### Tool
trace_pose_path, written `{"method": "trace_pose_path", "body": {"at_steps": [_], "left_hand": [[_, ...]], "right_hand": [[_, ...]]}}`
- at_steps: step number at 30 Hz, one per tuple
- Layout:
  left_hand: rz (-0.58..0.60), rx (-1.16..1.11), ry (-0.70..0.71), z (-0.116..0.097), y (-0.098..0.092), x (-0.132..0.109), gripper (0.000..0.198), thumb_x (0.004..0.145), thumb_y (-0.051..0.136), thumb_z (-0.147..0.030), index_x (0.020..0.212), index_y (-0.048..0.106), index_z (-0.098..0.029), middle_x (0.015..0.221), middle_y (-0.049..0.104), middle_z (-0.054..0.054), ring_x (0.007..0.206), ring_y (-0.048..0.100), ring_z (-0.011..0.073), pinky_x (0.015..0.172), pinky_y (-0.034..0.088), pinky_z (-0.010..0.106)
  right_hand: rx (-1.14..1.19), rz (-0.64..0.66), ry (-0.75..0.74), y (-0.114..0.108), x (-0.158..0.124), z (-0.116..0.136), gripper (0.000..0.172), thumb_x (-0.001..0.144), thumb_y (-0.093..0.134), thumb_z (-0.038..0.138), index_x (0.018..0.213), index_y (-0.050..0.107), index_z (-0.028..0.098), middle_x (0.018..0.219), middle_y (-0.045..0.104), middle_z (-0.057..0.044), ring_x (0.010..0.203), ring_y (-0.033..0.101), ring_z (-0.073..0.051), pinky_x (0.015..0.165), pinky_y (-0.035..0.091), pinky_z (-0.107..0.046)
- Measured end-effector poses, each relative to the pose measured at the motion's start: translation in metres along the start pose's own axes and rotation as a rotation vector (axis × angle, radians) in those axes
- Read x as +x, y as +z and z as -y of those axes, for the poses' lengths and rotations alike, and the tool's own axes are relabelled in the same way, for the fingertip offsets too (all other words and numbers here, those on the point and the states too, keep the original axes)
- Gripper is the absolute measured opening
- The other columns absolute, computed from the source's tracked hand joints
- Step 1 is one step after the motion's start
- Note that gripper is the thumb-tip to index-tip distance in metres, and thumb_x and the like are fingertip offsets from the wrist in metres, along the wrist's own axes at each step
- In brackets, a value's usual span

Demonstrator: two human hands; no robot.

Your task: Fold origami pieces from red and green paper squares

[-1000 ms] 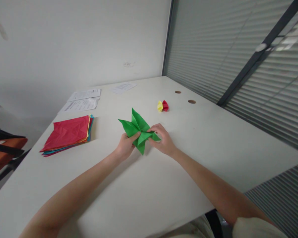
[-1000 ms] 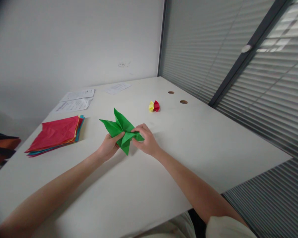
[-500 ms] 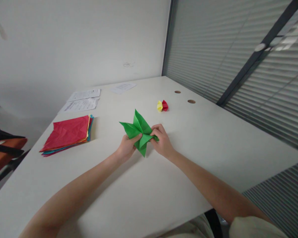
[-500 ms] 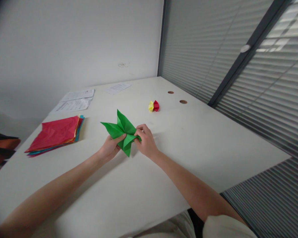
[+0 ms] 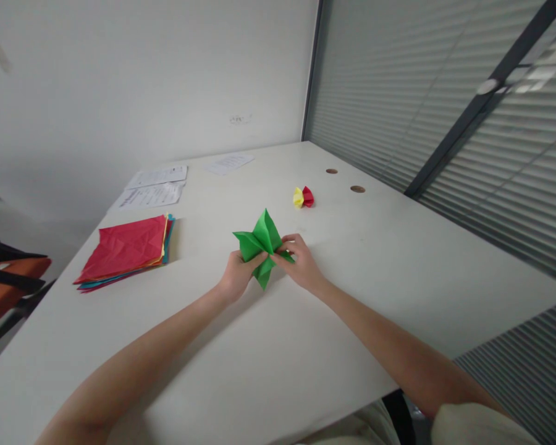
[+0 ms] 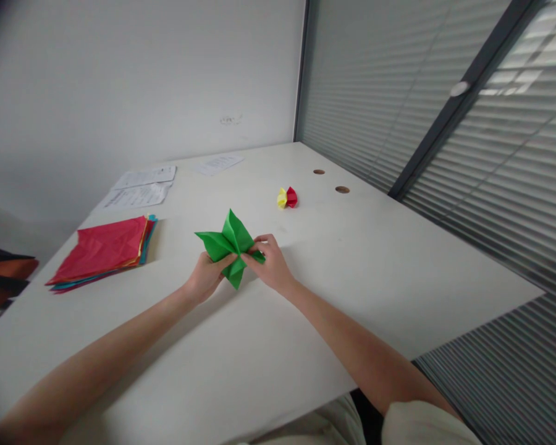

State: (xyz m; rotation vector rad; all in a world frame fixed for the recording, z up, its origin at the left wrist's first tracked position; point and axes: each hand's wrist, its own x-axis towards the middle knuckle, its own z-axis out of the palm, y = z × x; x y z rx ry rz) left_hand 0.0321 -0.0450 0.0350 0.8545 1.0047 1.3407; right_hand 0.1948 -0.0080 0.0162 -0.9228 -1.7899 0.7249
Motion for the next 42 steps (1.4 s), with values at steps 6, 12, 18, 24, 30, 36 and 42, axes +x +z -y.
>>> {"method": "trace_pose_path", "body": {"at_steps": [6,12,18,24,30,36,42], "left_hand": [[0.018,0.002,-0.062,-0.004,0.0,-0.001,0.042,0.051,0.09,-0.028,0.085,0.075,-0.009,0.091,0.075,0.01,0.079,0.069,0.0205,0.085,0.053,0.036],[-0.004,-0.039,-0.082,-0.008,0.001,0.001,0.043,0.048,0.091,-0.025,0.084,0.075,-0.01,0.091,0.076,0.011,0.079,0.07,0.0217,0.084,0.053,0.037],[0.004,-0.02,-0.081,-0.009,0.001,0.001,0.04,0.049,0.091,-0.027,0.081,0.075,-0.01,0.086,0.075,0.009,0.074,0.069,0.02,0.077,0.053,0.034],[-0.039,-0.002,-0.105,-0.009,0.0,0.001,0.042,0.046,0.091,-0.031,0.078,0.074,-0.009,0.082,0.075,0.009,0.069,0.067,0.0186,0.071,0.054,0.033],[-0.022,0.017,-0.067,-0.005,-0.005,0.005,0.04,0.048,0.09,-0.033,0.076,0.074,-0.009,0.077,0.073,0.007,0.067,0.065,0.017,0.066,0.052,0.03],[-0.059,0.038,-0.037,-0.002,-0.009,0.008,0.038,0.049,0.09,-0.035,0.073,0.073,-0.01,0.075,0.072,0.006,0.064,0.062,0.0154,0.062,0.05,0.028],[-0.109,0.06,0.012,-0.002,-0.011,0.012,0.04,0.046,0.09,-0.037,0.07,0.073,-0.009,0.074,0.072,0.007,0.063,0.062,0.0162,0.061,0.049,0.029]], "right_hand": [[0.131,-0.043,0.118,0.0,0.003,-0.001,0.022,0.072,0.073,0.038,0.075,0.061,0.02,0.094,0.057,-0.004,0.085,0.06,-0.017,0.07,0.051,-0.032],[0.556,0.018,0.395,0.001,0.007,0.0,0.053,0.059,0.082,0.04,0.102,0.056,0.024,0.068,0.059,0.007,0.059,0.058,-0.012,0.057,0.049,-0.026],[0.603,0.053,0.509,-0.002,0.009,0.004,0.039,0.053,0.085,0.042,0.077,0.067,0.017,0.071,0.068,0.0,0.066,0.063,-0.015,0.069,0.052,-0.032],[0.614,0.049,0.525,-0.004,0.009,0.004,0.038,0.051,0.086,0.041,0.074,0.068,0.017,0.068,0.069,0.0,0.065,0.064,-0.016,0.069,0.051,-0.032],[0.51,0.081,0.569,-0.005,0.008,0.002,0.034,0.06,0.08,0.047,0.068,0.066,0.017,0.063,0.067,-0.001,0.058,0.06,-0.014,0.06,0.046,-0.029],[0.52,0.078,0.572,-0.009,0.01,0.005,0.029,0.057,0.082,0.04,0.066,0.068,0.017,0.063,0.066,0.0,0.058,0.058,-0.013,0.061,0.042,-0.028],[0.547,0.08,0.549,-0.01,0.012,0.008,0.023,0.062,0.076,0.038,0.072,0.071,0.018,0.067,0.067,0.0,0.065,0.06,-0.015,0.067,0.043,-0.03]]}}
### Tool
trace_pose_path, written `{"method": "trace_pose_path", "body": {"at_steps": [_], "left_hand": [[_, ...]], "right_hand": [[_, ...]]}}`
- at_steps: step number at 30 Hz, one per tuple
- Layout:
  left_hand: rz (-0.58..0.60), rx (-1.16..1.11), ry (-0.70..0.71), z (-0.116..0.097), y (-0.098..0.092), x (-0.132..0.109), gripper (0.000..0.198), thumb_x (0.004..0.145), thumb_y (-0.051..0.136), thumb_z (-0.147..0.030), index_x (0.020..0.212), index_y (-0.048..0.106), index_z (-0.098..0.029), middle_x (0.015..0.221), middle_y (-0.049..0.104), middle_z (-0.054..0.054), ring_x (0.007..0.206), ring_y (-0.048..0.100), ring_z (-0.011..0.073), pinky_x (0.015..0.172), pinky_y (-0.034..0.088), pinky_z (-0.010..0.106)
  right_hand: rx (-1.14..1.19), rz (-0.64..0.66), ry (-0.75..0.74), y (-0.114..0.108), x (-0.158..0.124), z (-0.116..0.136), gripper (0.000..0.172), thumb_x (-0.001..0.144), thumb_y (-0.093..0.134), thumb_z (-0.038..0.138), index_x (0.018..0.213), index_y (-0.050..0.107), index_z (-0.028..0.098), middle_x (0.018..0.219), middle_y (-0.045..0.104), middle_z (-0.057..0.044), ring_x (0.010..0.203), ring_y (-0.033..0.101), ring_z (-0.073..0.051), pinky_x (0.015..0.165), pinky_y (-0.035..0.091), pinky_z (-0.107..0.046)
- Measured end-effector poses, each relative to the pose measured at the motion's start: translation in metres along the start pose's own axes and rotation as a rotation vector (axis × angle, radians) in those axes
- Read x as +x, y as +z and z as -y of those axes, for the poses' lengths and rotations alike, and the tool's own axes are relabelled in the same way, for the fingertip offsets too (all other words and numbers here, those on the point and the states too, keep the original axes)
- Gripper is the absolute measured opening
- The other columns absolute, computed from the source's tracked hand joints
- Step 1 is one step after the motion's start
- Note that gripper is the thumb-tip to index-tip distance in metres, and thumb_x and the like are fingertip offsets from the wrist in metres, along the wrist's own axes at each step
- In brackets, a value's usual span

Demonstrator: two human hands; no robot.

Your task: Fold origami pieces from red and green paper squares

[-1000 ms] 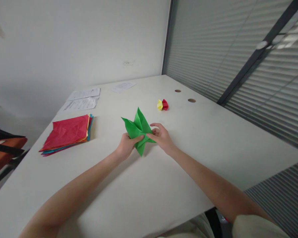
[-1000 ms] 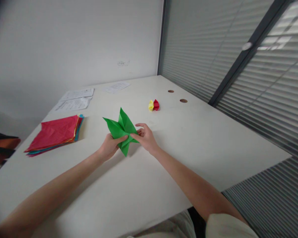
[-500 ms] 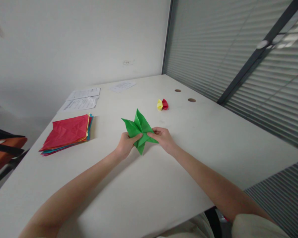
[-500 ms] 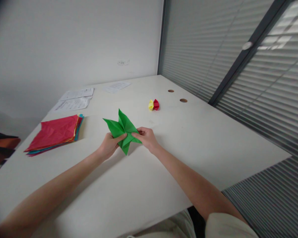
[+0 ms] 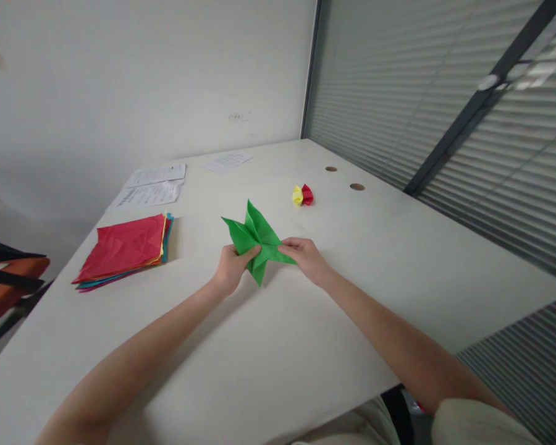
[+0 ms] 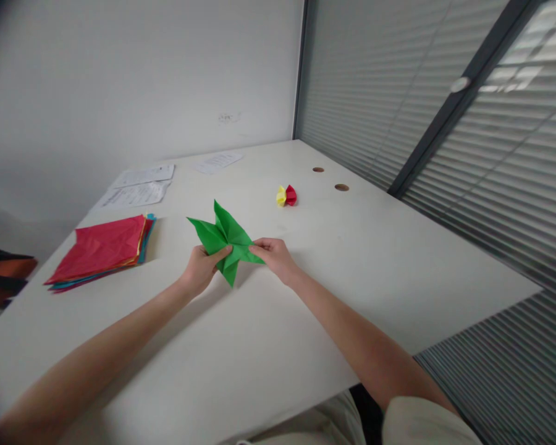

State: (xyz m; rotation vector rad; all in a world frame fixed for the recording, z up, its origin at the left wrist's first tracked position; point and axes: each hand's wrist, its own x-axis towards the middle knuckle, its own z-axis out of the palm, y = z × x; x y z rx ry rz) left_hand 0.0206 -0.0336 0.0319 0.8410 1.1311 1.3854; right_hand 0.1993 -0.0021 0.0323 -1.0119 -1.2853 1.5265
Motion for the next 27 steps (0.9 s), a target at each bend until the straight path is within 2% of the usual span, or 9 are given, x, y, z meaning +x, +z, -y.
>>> {"method": "trace_pose_path", "body": {"at_steps": [5,10,12,15,19,23,27], "left_hand": [[-0.049,0.018,0.025,-0.0007,0.0002,0.0025,0.042,0.045,0.09,-0.039,0.068,0.072,-0.009,0.072,0.071,0.007,0.063,0.063,0.0182,0.06,0.049,0.03],[-0.066,0.03,0.019,-0.0037,0.0027,0.0015,0.042,0.045,0.089,-0.039,0.067,0.07,-0.008,0.066,0.069,0.006,0.06,0.062,0.0174,0.059,0.049,0.03],[-0.068,0.028,0.009,-0.0056,0.0038,0.0003,0.042,0.046,0.088,-0.039,0.067,0.07,-0.008,0.065,0.068,0.006,0.059,0.062,0.017,0.058,0.049,0.03],[-0.061,0.008,-0.004,-0.008,0.0047,-0.0012,0.042,0.048,0.088,-0.039,0.07,0.069,-0.008,0.069,0.07,0.007,0.058,0.063,0.0176,0.058,0.051,0.031],[-0.03,0.004,-0.021,-0.0093,0.0036,-0.0007,0.043,0.051,0.087,-0.04,0.073,0.069,-0.007,0.069,0.07,0.008,0.057,0.065,0.0188,0.059,0.054,0.033],[0.01,0.052,-0.046,-0.0098,0.0009,0.0013,0.044,0.054,0.086,-0.043,0.077,0.069,-0.008,0.071,0.071,0.009,0.057,0.065,0.0199,0.058,0.055,0.034],[-0.002,0.12,-0.04,-0.0086,-0.0016,0.002,0.045,0.058,0.083,-0.047,0.08,0.069,-0.01,0.072,0.07,0.006,0.058,0.062,0.0158,0.054,0.051,0.028]], "right_hand": [[-0.046,-0.025,-0.03,-0.0013,0.0009,-0.0019,0.028,0.073,0.064,0.044,0.067,0.068,0.018,0.061,0.063,-0.001,0.066,0.059,-0.016,0.064,0.042,-0.029],[-0.086,0.0,-0.071,-0.0022,0.0017,-0.0039,0.026,0.069,0.068,0.042,0.076,0.067,0.017,0.066,0.064,0.0,0.063,0.056,-0.013,0.062,0.041,-0.028],[-0.087,0.015,-0.133,-0.0027,0.0013,-0.0049,0.03,0.068,0.069,0.039,0.089,0.065,0.018,0.066,0.062,0.002,0.062,0.055,-0.013,0.06,0.041,-0.027],[-0.175,-0.007,-0.324,-0.0039,-0.0006,-0.0059,0.032,0.072,0.067,0.034,0.1,0.06,0.021,0.069,0.06,0.003,0.064,0.056,-0.013,0.062,0.043,-0.027],[-0.399,-0.06,-0.464,-0.0057,-0.0023,-0.0063,0.013,0.079,0.061,0.031,0.087,0.062,0.021,0.079,0.064,-0.003,0.07,0.058,-0.015,0.066,0.046,-0.029],[-0.477,-0.068,-0.49,-0.0077,-0.0009,-0.006,0.01,0.079,0.061,0.03,0.083,0.063,0.021,0.078,0.065,-0.003,0.069,0.058,-0.015,0.065,0.046,-0.03],[-0.509,-0.061,-0.508,-0.0097,0.0002,-0.0042,0.007,0.078,0.063,0.028,0.078,0.064,0.021,0.076,0.064,-0.003,0.067,0.056,-0.015,0.066,0.045,-0.03]]}}
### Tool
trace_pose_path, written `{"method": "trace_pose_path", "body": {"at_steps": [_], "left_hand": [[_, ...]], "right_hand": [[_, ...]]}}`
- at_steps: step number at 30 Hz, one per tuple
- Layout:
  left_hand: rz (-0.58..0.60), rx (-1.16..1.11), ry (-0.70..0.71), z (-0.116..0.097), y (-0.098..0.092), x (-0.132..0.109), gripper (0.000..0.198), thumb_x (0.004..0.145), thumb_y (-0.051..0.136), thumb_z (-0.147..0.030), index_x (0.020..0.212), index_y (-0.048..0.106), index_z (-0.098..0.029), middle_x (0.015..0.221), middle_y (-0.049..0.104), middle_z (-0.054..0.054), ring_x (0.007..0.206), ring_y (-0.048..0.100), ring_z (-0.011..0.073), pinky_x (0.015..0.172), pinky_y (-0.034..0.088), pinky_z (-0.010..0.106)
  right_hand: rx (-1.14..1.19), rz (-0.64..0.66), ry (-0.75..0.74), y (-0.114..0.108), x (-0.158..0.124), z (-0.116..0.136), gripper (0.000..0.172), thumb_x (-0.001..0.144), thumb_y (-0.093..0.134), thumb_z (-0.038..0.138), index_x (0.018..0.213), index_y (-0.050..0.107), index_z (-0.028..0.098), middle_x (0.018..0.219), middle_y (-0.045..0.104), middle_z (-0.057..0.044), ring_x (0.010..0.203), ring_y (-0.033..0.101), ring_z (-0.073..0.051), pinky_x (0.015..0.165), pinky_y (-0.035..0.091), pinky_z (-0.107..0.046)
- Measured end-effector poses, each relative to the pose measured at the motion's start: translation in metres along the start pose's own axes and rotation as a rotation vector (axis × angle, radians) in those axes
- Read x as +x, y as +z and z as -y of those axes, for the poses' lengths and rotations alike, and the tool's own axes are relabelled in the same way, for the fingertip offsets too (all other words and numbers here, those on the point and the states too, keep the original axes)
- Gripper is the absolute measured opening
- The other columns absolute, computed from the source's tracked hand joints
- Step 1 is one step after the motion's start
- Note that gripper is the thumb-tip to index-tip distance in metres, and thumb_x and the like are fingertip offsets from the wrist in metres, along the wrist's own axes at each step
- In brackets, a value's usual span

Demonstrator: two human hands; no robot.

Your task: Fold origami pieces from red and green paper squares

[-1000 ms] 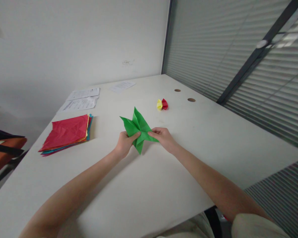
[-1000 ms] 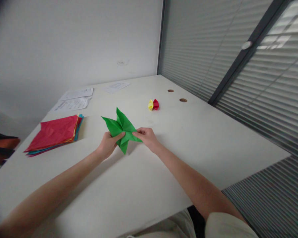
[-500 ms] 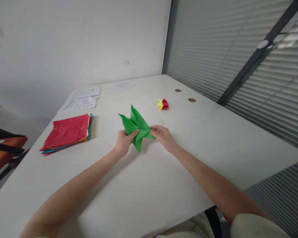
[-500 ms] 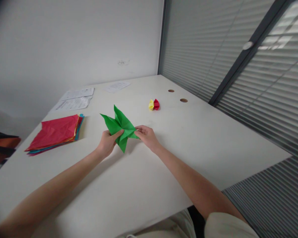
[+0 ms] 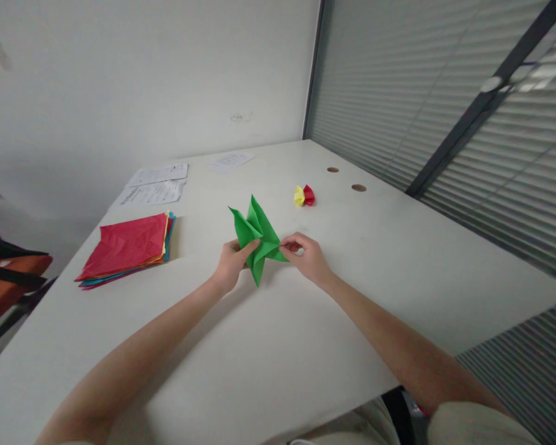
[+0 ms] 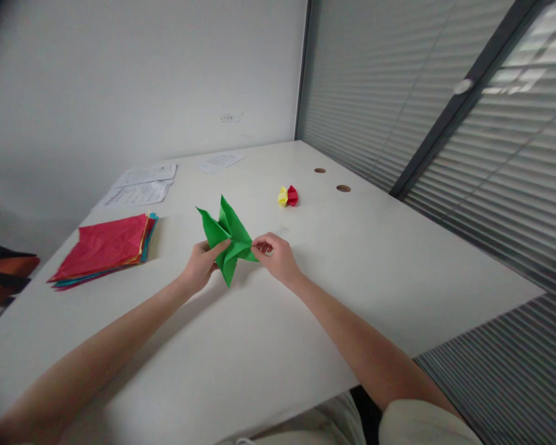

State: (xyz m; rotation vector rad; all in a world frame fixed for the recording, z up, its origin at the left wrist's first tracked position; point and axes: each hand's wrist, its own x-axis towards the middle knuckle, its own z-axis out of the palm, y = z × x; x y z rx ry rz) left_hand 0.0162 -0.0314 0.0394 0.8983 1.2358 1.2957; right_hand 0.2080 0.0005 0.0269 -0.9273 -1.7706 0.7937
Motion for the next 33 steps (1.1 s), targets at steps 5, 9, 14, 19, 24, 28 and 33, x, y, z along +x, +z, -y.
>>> {"method": "trace_pose_path", "body": {"at_steps": [5,9,14,19,24,28,33], "left_hand": [[-0.008,0.163,0.125,0.0034,0.0004,-0.0004,0.037,0.063,0.077,-0.046,0.07,0.068,-0.011,0.061,0.063,0.001,0.054,0.053,0.0116,0.05,0.043,0.023],[-0.001,0.252,0.285,0.0032,0.0007,-0.001,0.025,0.066,0.075,-0.037,0.067,0.067,-0.013,0.063,0.063,0.0,0.058,0.054,0.0126,0.054,0.043,0.021],[-0.025,0.254,0.298,0.0014,-0.0008,-0.0003,0.024,0.071,0.069,-0.038,0.071,0.067,-0.014,0.064,0.063,0.001,0.059,0.055,0.0142,0.054,0.044,0.023],[-0.063,0.222,0.236,0.0013,-0.0017,0.0021,0.028,0.069,0.068,-0.041,0.065,0.064,-0.014,0.06,0.061,0.001,0.055,0.053,0.014,0.051,0.041,0.023],[-0.089,0.184,0.144,0.0034,-0.0033,0.0054,0.033,0.063,0.072,-0.045,0.062,0.062,-0.014,0.054,0.058,0.0,0.052,0.052,0.0131,0.049,0.041,0.023],[-0.078,0.108,0.004,0.0034,-0.0027,0.0053,0.041,0.056,0.077,-0.05,0.069,0.064,-0.013,0.059,0.062,0.002,0.054,0.057,0.0156,0.051,0.048,0.028],[0.025,0.082,-0.058,0.0031,-0.0008,0.0024,0.048,0.056,0.08,-0.053,0.078,0.067,-0.012,0.072,0.069,0.008,0.06,0.063,0.0185,0.057,0.054,0.035]], "right_hand": [[-0.065,-0.005,-0.029,0.0006,-0.0003,0.004,0.005,0.075,0.062,0.023,0.07,0.062,0.02,0.074,0.063,-0.002,0.068,0.055,-0.015,0.067,0.044,-0.03],[0.004,0.018,0.073,0.0049,-0.0007,0.0045,0.005,0.073,0.063,0.025,0.071,0.062,0.02,0.07,0.065,-0.001,0.066,0.057,-0.015,0.067,0.046,-0.03],[0.229,0.063,0.293,0.0058,0.002,-0.0003,0.021,0.065,0.072,0.035,0.079,0.071,0.019,0.073,0.071,-0.004,0.067,0.062,-0.017,0.067,0.048,-0.032],[0.241,0.082,0.324,0.004,0.0036,-0.0025,0.019,0.062,0.075,0.036,0.072,0.073,0.02,0.073,0.072,-0.003,0.068,0.062,-0.018,0.07,0.049,-0.033],[0.196,0.085,0.304,0.004,0.0032,-0.0029,0.018,0.063,0.073,0.036,0.069,0.071,0.02,0.07,0.07,-0.003,0.064,0.06,-0.016,0.067,0.048,-0.032],[0.004,0.021,0.117,0.0023,0.0005,0.0008,0.008,0.072,0.066,0.028,0.071,0.068,0.021,0.073,0.068,-0.004,0.065,0.057,-0.016,0.067,0.046,-0.031],[-0.125,0.005,0.001,0.0019,-0.0021,0.0035,0.006,0.076,0.062,0.024,0.071,0.064,0.021,0.073,0.065,-0.003,0.067,0.055,-0.015,0.069,0.046,-0.03]]}}
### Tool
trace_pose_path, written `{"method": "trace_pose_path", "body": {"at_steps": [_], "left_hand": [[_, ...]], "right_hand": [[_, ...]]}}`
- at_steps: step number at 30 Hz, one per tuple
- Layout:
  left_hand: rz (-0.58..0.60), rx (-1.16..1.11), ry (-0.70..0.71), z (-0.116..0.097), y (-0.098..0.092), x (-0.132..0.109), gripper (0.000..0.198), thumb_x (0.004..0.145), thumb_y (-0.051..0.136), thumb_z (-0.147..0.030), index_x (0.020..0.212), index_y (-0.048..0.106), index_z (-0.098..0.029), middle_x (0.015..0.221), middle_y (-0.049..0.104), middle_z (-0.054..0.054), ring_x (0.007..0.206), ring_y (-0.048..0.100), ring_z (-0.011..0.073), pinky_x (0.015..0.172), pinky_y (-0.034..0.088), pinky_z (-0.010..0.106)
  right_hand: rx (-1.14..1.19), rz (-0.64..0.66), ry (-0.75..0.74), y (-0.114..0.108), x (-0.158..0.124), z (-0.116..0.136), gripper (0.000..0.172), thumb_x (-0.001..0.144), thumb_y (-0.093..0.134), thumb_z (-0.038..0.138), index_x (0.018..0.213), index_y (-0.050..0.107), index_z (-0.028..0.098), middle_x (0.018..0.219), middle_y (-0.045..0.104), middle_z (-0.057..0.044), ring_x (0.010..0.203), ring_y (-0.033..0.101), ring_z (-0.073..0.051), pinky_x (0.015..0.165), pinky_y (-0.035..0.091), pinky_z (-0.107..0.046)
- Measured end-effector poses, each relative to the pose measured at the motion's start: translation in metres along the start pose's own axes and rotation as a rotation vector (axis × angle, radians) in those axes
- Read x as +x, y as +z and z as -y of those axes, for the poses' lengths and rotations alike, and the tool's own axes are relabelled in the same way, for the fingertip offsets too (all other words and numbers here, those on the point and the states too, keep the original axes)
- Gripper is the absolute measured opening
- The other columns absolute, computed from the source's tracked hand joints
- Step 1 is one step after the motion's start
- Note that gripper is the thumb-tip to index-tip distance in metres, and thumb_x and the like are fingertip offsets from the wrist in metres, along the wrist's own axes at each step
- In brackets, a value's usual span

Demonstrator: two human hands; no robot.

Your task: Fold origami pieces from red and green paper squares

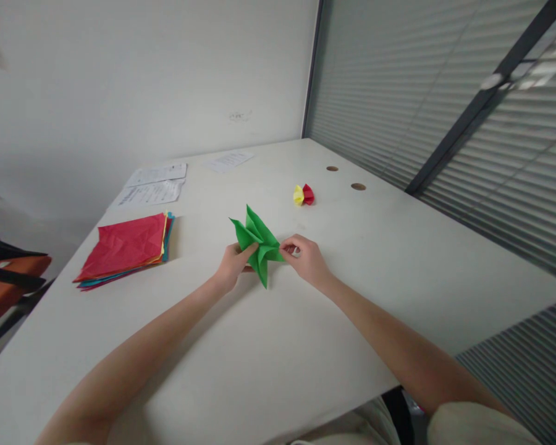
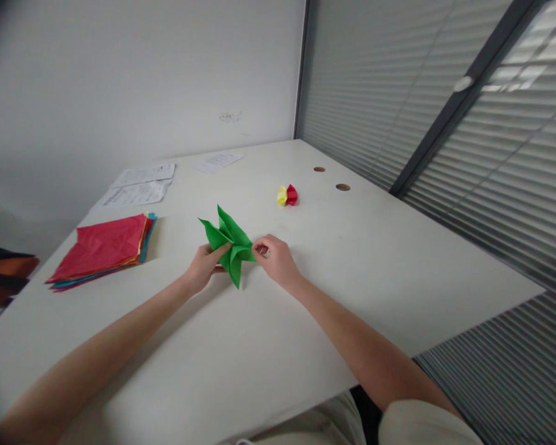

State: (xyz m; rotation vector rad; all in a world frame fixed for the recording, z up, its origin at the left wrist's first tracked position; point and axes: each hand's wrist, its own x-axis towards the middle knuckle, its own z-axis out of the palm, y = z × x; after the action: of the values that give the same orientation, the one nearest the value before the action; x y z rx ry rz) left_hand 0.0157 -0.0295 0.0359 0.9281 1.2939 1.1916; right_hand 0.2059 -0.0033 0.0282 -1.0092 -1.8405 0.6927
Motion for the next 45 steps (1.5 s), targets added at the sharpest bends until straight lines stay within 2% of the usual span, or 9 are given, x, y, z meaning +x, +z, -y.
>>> {"method": "trace_pose_path", "body": {"at_steps": [4,9,12,15,23,27,30,38,45], "left_hand": [[-0.003,0.019,0.004,0.002,-0.001,0.002,0.048,0.053,0.083,-0.049,0.078,0.067,-0.011,0.072,0.07,0.008,0.06,0.063,0.0186,0.055,0.053,0.032],[-0.051,-0.045,-0.049,0.003,-0.005,0.007,0.04,0.056,0.081,-0.041,0.077,0.065,-0.012,0.066,0.067,0.005,0.055,0.062,0.0172,0.05,0.05,0.028],[-0.04,-0.075,-0.075,0.002,-0.005,0.008,0.035,0.06,0.079,-0.036,0.079,0.063,-0.011,0.065,0.067,0.005,0.054,0.062,0.0167,0.049,0.05,0.027],[-0.028,-0.099,-0.074,0.001,-0.004,0.007,0.032,0.063,0.078,-0.034,0.078,0.063,-0.011,0.064,0.066,0.005,0.052,0.062,0.0161,0.049,0.05,0.027],[-0.02,-0.143,-0.099,-0.002,-0.002,0.004,0.022,0.069,0.074,-0.027,0.075,0.062,-0.01,0.062,0.067,0.007,0.05,0.062,0.0172,0.052,0.055,0.032],[-0.038,-0.134,-0.097,-0.002,-0.001,0.005,0.019,0.072,0.072,-0.025,0.076,0.06,-0.01,0.06,0.065,0.005,0.048,0.061,0.0162,0.052,0.056,0.031],[-0.05,-0.132,-0.097,-0.002,0.0,0.005,0.019,0.073,0.072,-0.024,0.077,0.06,-0.01,0.06,0.065,0.005,0.048,0.061,0.0161,0.052,0.056,0.031],[-0.096,-0.123,-0.075,0.0,0.0,0.006,0.025,0.063,0.077,-0.027,0.076,0.063,-0.011,0.061,0.065,0.002,0.051,0.059,0.0133,0.047,0.048,0.023],[-0.07,-0.111,-0.065,0.003,-0.001,0.007,0.035,0.055,0.082,-0.035,0.075,0.064,-0.012,0.066,0.067,0.003,0.055,0.06,0.0142,0.05,0.048,0.025]], "right_hand": [[0.055,0.005,0.043,0.001,0.001,-0.001,0.007,0.075,0.064,0.027,0.071,0.064,0.021,0.072,0.064,-0.003,0.066,0.056,-0.015,0.067,0.046,-0.03],[0.341,0.082,0.251,0.003,0.004,-0.006,0.018,0.068,0.07,0.036,0.071,0.064,0.02,0.068,0.065,-0.001,0.062,0.057,-0.015,0.061,0.046,-0.028],[0.429,0.101,0.29,0.003,0.006,-0.008,0.023,0.065,0.073,0.039,0.074,0.067,0.019,0.072,0.068,-0.002,0.067,0.059,-0.015,0.065,0.047,-0.029],[0.424,0.113,0.307,0.001,0.006,-0.009,0.027,0.071,0.069,0.044,0.077,0.071,0.018,0.075,0.07,-0.004,0.07,0.06,-0.016,0.068,0.047,-0.03],[0.242,0.122,0.229,-0.003,0.006,-0.009,0.022,0.071,0.069,0.039,0.073,0.07,0.018,0.07,0.068,-0.003,0.063,0.056,-0.015,0.063,0.044,-0.03],[0.185,0.136,0.168,-0.003,0.006,-0.005,0.025,0.077,0.064,0.041,0.078,0.071,0.017,0.074,0.067,-0.004,0.064,0.055,-0.014,0.062,0.043,-0.028],[0.153,0.164,0.111,-0.003,0.005,-0.006,0.025,0.075,0.068,0.041,0.08,0.072,0.017,0.077,0.063,-0.003,0.063,0.052,-0.012,0.06,0.043,-0.027],[0.074,0.044,0.098,0.001,0.004,-0.017,0.012,0.071,0.073,0.031,0.072,0.073,0.019,0.077,0.059,-0.002,0.062,0.05,-0.011,0.061,0.043,-0.028],[0.149,0.013,0.107,0.003,0.004,-0.017,0.013,0.072,0.07,0.03,0.073,0.072,0.018,0.074,0.063,-0.002,0.06,0.051,-0.011,0.059,0.043,-0.026]]}}
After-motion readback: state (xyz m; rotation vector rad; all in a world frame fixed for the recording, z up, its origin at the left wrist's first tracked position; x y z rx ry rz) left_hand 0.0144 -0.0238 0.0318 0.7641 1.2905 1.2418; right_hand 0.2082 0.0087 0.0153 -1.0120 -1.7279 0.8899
